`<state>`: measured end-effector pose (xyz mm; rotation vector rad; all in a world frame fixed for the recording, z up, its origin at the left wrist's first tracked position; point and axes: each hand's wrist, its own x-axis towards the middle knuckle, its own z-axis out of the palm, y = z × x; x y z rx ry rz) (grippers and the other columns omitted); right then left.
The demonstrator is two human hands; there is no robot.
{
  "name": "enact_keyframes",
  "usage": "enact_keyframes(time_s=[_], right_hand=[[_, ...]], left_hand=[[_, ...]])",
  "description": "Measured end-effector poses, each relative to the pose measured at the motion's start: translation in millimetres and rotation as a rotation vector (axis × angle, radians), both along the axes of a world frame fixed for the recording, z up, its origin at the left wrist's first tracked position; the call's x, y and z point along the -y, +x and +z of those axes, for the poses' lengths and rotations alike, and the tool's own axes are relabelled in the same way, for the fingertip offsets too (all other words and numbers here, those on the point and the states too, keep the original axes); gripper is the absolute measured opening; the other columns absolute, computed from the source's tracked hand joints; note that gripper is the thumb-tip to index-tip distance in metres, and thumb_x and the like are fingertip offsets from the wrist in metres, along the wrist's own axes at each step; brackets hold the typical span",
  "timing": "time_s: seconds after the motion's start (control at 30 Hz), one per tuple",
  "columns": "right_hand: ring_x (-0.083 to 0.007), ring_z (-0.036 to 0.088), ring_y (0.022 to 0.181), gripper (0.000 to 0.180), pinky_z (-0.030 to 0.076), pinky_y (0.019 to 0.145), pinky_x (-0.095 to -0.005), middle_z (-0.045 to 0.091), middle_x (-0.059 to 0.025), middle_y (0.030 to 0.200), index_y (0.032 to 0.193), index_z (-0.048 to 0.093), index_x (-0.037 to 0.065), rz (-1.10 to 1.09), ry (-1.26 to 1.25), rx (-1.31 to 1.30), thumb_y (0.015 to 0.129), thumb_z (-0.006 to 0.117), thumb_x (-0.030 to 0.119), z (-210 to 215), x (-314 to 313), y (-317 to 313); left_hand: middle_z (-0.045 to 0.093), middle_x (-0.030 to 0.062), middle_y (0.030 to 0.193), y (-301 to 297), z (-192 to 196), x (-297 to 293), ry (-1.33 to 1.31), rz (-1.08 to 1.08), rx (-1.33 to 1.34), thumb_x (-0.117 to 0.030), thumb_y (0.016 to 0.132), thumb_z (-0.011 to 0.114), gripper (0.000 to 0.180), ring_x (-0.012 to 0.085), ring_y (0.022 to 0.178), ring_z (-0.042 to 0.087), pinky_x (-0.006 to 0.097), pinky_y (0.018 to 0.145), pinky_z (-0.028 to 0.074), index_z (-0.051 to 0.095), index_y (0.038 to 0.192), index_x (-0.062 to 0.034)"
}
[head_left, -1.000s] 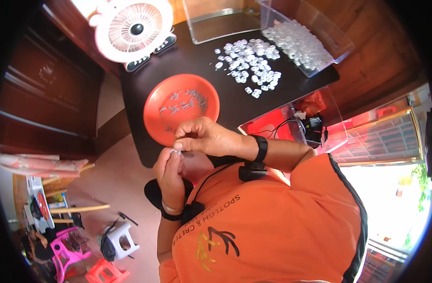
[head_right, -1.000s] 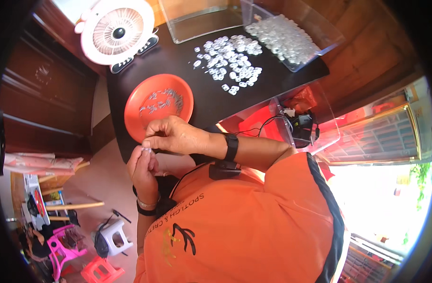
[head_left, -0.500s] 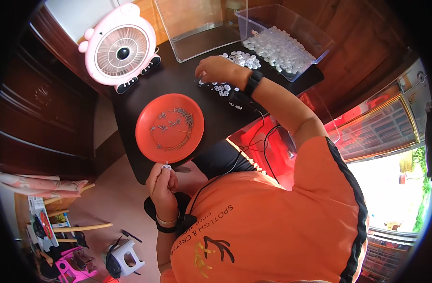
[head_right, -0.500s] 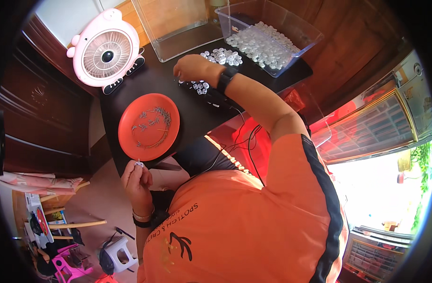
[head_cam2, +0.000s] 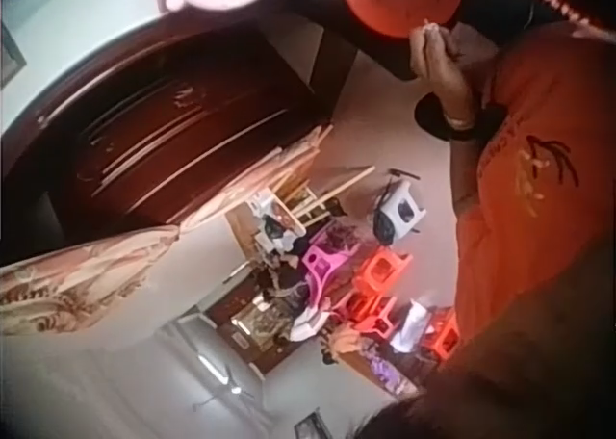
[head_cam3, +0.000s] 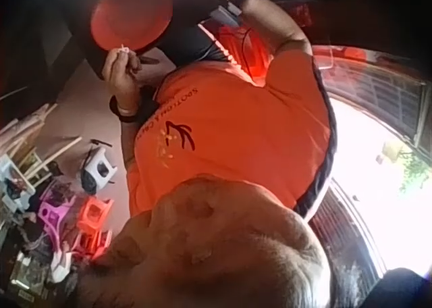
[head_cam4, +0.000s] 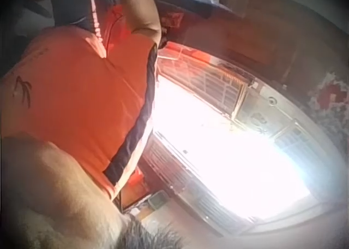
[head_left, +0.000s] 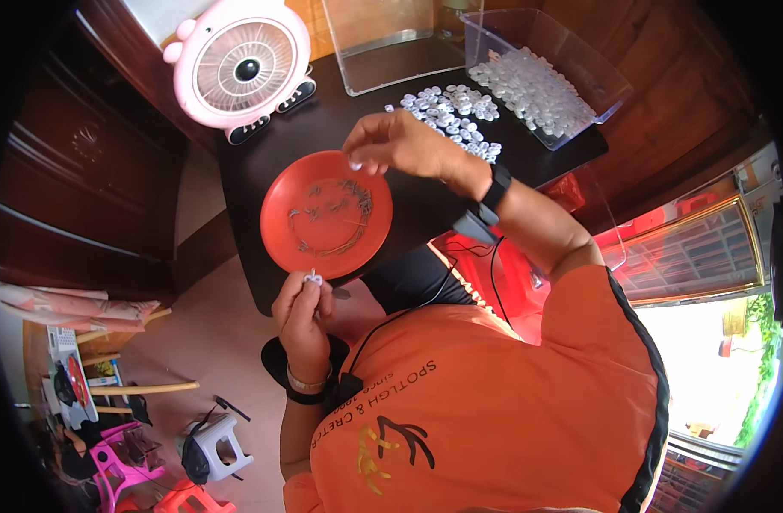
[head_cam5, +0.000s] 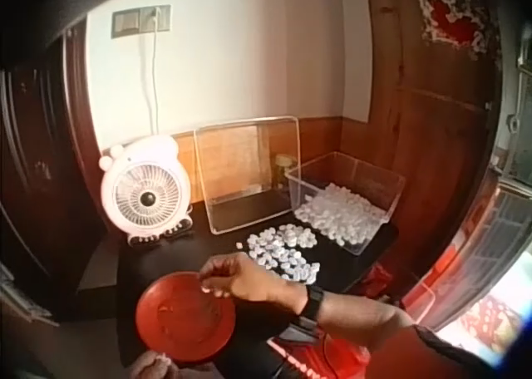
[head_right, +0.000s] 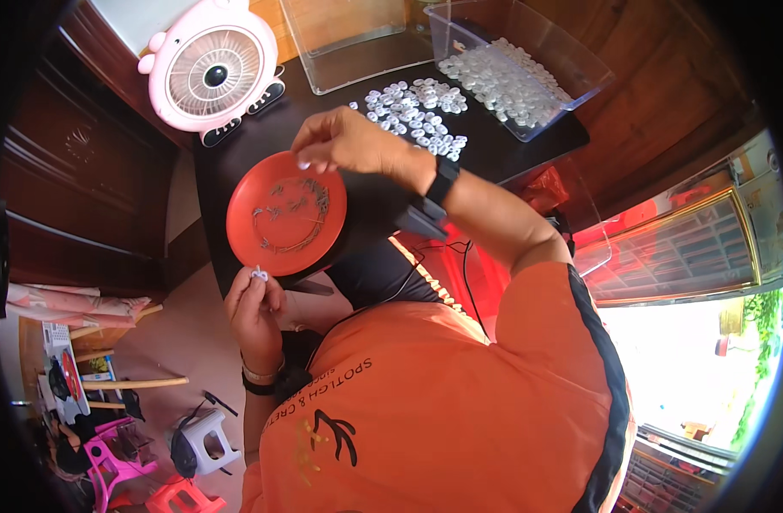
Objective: The recorder is picking up and assembling small white plastic components at a table.
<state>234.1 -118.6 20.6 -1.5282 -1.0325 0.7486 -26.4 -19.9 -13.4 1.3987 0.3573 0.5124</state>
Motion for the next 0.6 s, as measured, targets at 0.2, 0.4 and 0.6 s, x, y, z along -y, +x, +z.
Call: enact_keyframes(time_s=[0.2,0.4,0.6], right_hand=[[-0.0062,0.062,0.070,0.006,0.047,0.060,-0.0181,0.067,-0.0024,0.081,0.092,0.063,0.001,0.141,0.113,-0.396,0.087,0.063,0.005,-6.4,-8.0,-90.4],[-0.0061,0.060,0.071,0.004,0.046,0.062,-0.0178,0.064,-0.0019,0.077,0.090,0.064,0.001,0.202,0.120,-0.496,0.086,0.064,0.003,-22.1,-17.1,-116.2],[-0.0055,0.060,0.071,0.006,0.048,0.063,-0.0181,0.065,-0.0016,0.080,0.091,0.064,0.001,0.181,0.105,-0.504,0.086,0.065,0.005,-16.8,-20.5,-116.1]], left_hand=[[0.050,0.0060,0.064,5.9,4.2,2.2,-0.073,-0.034,0.119,-0.018,0.094,0.043,0.024,0.0110,0.056,0.045,0.023,0.053,0.033,0.051,0.081,0.0007],[0.053,0.0062,0.066,-6.1,-5.4,-5.0,-0.125,0.026,0.219,-0.022,0.095,0.044,0.026,0.0110,0.057,0.048,0.022,0.052,0.033,0.051,0.082,-0.0005],[0.049,0.0041,0.063,-10.3,-2.4,-3.5,-0.134,0.068,0.176,-0.020,0.095,0.044,0.025,0.0100,0.054,0.044,0.022,0.051,0.032,0.049,0.079,-0.0018]])
